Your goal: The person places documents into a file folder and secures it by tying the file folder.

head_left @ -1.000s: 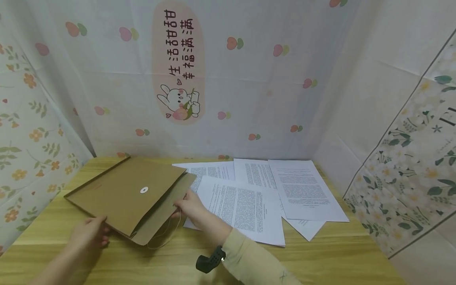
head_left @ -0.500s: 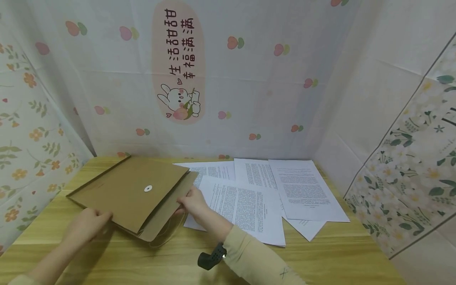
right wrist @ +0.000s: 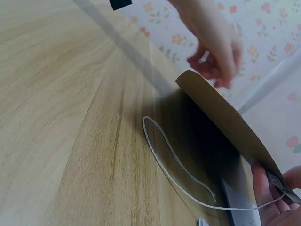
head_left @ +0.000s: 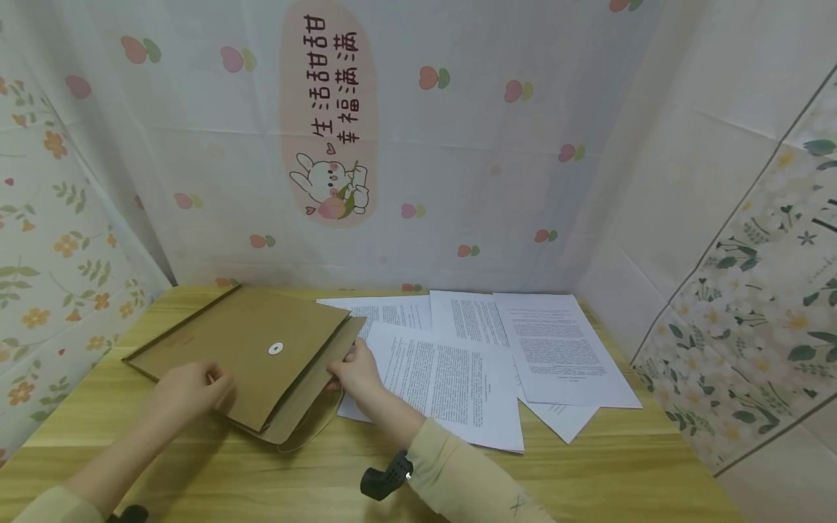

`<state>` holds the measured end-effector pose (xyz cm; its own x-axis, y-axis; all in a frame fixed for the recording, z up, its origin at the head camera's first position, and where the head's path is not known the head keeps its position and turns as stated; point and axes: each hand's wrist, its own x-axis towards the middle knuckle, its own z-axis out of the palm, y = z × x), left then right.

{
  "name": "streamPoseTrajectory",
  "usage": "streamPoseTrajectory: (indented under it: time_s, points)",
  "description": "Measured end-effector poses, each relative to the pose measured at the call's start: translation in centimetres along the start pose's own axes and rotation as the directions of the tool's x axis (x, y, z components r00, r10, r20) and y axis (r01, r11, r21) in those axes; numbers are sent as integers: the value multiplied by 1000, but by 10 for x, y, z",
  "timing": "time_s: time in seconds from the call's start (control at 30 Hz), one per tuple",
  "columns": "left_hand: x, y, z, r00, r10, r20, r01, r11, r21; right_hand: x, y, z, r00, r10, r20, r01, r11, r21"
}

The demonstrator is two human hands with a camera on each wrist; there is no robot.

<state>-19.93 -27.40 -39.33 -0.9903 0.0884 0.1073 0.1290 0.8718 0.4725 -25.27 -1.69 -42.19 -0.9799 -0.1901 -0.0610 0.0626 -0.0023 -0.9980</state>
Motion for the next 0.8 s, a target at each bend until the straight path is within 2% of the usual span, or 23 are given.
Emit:
streamPoseTrajectory:
  time_s: [0.13,0.23,0.43,0.57,0.73,0.8]
  points:
    - [7,9,2,992,120,-40,-121,993,-2,-1,1,1,1000,0,-7,0,1000,10]
    - [12,15,3,974,219,-57,-218,976,12,-2,2,1,1000,-19,-1,19,999,29]
    - [18,24,11,932,359,-50,-353,929,109,-1,2,1,998,-57,34,55,997,60]
    - [18,29,17,905,423,-38,-411,896,169,1,2,1,997,-64,43,63,998,25]
    - [19,38,19,889,457,-1,-447,871,203,2,2,0,996,-73,50,72,997,7]
    - [19,41,21,875,484,5,-473,852,225,2,3,0,995,-77,57,77,997,7]
